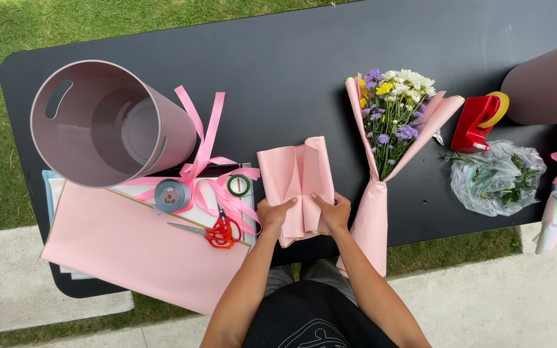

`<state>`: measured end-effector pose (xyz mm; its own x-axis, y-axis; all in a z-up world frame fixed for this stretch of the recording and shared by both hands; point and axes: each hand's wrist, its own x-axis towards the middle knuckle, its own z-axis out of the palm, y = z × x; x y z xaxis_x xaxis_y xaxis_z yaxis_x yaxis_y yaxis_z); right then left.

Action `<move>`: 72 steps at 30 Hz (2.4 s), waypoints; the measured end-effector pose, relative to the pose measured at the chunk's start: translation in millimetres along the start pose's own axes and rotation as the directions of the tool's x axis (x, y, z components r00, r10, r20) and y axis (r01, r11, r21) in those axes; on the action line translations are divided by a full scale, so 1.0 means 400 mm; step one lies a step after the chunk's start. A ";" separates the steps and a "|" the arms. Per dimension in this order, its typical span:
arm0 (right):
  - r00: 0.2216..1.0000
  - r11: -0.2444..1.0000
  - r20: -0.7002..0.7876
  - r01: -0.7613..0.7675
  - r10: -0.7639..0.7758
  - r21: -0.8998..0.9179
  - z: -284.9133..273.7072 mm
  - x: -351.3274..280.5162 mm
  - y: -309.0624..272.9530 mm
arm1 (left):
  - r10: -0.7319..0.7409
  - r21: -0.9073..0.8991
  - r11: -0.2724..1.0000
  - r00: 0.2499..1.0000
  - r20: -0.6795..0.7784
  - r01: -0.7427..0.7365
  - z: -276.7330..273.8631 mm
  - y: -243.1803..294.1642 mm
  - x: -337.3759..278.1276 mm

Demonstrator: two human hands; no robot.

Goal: The person folds and adjusts pink paper around a flower bouquet on a table and secures the base of the paper wrapping by hand.

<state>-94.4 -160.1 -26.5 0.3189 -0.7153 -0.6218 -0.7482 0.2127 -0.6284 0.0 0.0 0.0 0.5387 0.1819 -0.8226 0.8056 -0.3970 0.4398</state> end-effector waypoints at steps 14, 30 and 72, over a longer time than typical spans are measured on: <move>0.999 0.902 0.020 0.033 -0.046 0.431 -0.215 -0.132 -0.197 | 0.160 0.069 0.984 0.984 0.077 -0.165 0.062 0.145 -0.187; 0.928 0.909 -0.137 0.369 -0.348 0.192 -0.543 0.040 -0.006 | 0.262 0.050 0.965 0.962 -0.080 -0.259 0.396 0.079 -0.430; 0.743 0.875 0.462 0.413 -0.484 0.252 -0.668 -0.046 0.047 | 0.277 -0.103 0.959 0.947 0.160 -0.263 0.489 -0.050 -0.482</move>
<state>-269.7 -320.8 98.0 0.8678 -0.3274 -0.3738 -0.3763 0.0582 -0.9247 -168.2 -203.2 79.2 0.6941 -0.0818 -0.7152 0.6563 -0.3361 0.6755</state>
